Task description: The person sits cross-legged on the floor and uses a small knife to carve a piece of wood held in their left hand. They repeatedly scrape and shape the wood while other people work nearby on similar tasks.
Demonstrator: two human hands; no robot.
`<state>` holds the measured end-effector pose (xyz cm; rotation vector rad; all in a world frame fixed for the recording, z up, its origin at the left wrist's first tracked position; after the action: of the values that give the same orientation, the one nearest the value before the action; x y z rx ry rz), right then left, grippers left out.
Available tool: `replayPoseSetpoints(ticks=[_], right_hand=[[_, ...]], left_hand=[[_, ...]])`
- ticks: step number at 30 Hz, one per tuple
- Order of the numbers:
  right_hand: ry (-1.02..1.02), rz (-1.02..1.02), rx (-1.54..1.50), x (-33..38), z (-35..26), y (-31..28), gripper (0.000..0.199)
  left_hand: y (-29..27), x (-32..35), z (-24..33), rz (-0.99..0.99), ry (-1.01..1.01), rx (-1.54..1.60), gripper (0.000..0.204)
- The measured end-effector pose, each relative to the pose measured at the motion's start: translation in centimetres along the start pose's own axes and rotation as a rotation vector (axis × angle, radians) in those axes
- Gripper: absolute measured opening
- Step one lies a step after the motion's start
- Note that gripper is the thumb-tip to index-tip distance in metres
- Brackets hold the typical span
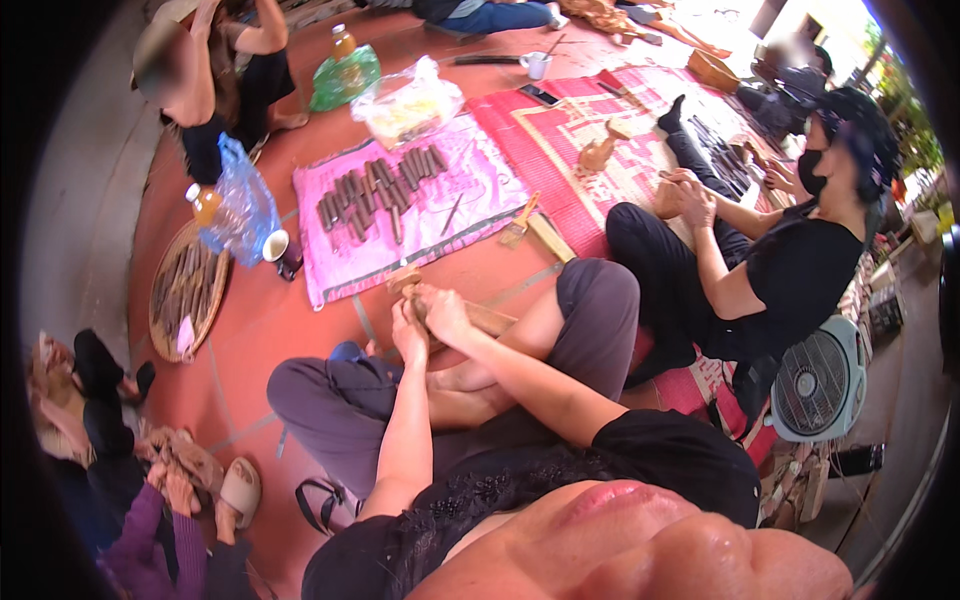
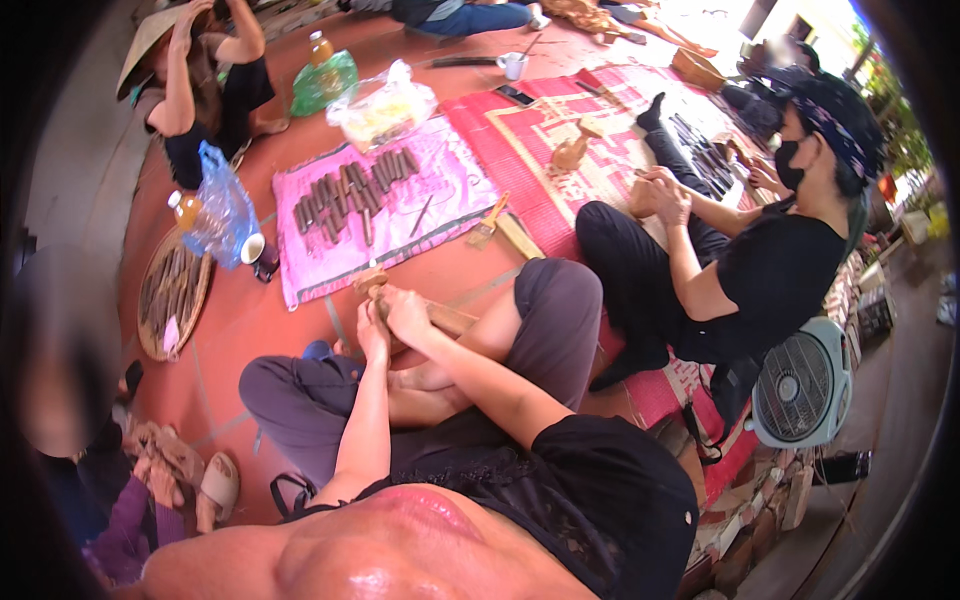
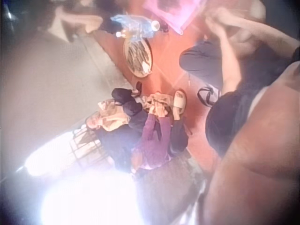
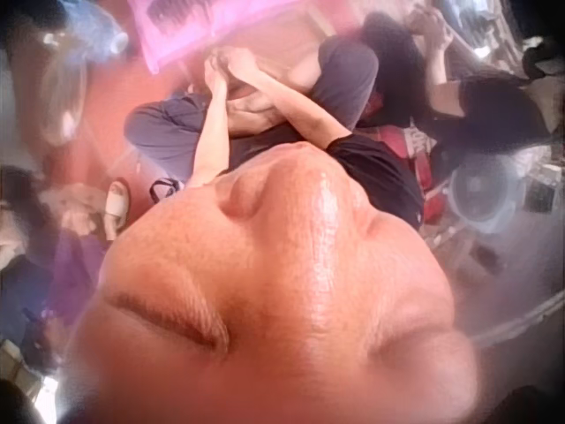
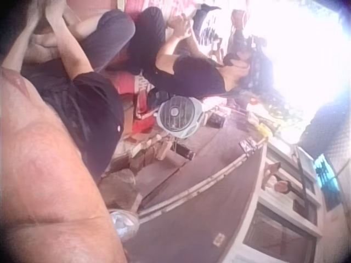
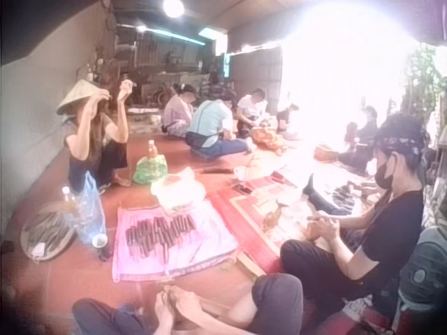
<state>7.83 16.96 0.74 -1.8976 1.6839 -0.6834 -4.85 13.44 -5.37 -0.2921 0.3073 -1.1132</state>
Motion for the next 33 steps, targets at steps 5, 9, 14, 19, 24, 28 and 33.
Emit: replayPoseSetpoints(ticks=[5,9,14,19,24,28,33], right_hand=[[-0.18,0.174,0.005,4.7,1.3,0.4,0.032],[-0.223,0.232,0.004,4.3,0.8,0.0,0.03],[0.091,0.006,-0.358,-1.0,4.6,0.4,0.022],[0.065,0.184,-0.307,3.9,2.6,-3.2,0.024],[-0.182,0.222,-0.221,5.9,-1.2,-3.5,0.029],[-0.297,0.186,-0.034,3.3,-3.3,-3.2,0.031],[-0.33,0.071,-0.071,3.8,-8.1,-5.5,0.032]], left_hand=[[0.4,-0.3,-1.9,0.029,0.004,0.032,0.037],[0.4,-0.5,-2.2,0.032,0.014,0.013,0.037],[0.4,-0.2,-2.3,0.013,-0.041,0.147,0.036],[1.4,0.7,-1.9,-0.068,-0.019,0.268,0.035],[0.8,-0.9,-2.8,-0.003,-0.116,0.58,0.034],[1.4,-0.3,-1.6,-0.091,-0.302,0.814,0.042],[0.6,-0.8,-3.1,-0.084,-0.352,0.987,0.049]])
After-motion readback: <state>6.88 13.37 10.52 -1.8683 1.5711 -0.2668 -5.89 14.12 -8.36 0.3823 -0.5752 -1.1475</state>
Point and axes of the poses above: each hand's wrist, its own x-axis away from the middle knuckle, its own y-axis out of the palm, z = x × y, the point moved 10 cm from there along -x, towards the middle knuckle, and after that the axes turned 7 degrees about y, right-handed, at the moved point
